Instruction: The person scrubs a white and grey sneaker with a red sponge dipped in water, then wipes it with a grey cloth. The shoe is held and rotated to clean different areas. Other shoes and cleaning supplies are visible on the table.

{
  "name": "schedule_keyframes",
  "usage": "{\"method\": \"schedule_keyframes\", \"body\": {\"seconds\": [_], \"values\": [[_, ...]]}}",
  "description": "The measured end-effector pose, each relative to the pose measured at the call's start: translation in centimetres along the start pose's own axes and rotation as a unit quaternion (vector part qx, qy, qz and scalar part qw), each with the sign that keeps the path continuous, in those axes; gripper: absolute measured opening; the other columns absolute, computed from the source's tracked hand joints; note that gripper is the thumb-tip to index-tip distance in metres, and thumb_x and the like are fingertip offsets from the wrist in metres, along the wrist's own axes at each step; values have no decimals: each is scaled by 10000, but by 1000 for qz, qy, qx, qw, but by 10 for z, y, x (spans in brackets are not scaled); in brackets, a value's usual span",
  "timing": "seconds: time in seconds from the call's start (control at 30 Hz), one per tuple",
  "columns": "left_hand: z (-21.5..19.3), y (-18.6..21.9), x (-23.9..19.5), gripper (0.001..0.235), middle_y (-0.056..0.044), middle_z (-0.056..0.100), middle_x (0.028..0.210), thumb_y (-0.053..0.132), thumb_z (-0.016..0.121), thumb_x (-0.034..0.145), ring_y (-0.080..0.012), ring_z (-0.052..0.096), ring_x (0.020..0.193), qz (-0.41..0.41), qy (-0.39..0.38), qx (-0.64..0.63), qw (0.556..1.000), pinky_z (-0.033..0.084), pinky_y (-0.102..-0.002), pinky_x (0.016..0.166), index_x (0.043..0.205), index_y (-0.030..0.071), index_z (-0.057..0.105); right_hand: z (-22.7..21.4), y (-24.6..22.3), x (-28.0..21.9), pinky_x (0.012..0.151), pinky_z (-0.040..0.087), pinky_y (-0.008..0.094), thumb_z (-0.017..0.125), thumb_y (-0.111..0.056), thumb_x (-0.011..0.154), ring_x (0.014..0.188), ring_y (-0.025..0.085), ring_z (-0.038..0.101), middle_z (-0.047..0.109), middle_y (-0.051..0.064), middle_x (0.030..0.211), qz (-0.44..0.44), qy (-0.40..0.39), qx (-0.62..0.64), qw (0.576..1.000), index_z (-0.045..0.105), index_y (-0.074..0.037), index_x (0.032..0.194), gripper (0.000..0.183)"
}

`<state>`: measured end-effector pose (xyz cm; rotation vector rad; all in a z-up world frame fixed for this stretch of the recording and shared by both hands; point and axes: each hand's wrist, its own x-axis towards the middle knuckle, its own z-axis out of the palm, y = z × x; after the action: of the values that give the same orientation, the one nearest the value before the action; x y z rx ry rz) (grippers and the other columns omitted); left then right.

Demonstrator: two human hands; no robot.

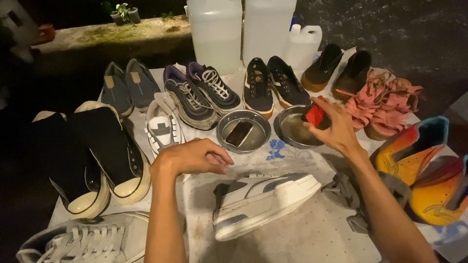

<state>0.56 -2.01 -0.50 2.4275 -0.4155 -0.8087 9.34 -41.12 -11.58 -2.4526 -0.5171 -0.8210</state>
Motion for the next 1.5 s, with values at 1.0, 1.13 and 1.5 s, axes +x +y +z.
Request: {"method": "schedule_keyframes", "body": {"seconds": [1.0,1.13,1.5], "values": [[5,0,3,411,-72,778,1245,322,792,794,-235,704,1225,38,-12,-16,999,528,-395,1060,1193,224,784,-2,1,23,912,526,441,901,-389,773,990,389,677,699,185,1023,-31,180,-52,982,727,-146,1285,594],[2,3,5,394,-73,789,1220,302,792,803,-229,723,1192,38,-13,-21,999,534,-385,1050,1184,202,788,6,7,16,951,527,511,849,-603,624,1052,474,681,737,239,1071,-30,-26,-163,986,759,-159,1230,757],[11,0,19,414,-61,778,1230,369,806,786,-240,710,1204,49,-9,-10,999,534,-406,1053,1184,256,793,-4,17,21,964,483,488,740,-437,993,1041,429,657,671,242,1036,61,150,-35,986,623,-184,1478,560]]}}
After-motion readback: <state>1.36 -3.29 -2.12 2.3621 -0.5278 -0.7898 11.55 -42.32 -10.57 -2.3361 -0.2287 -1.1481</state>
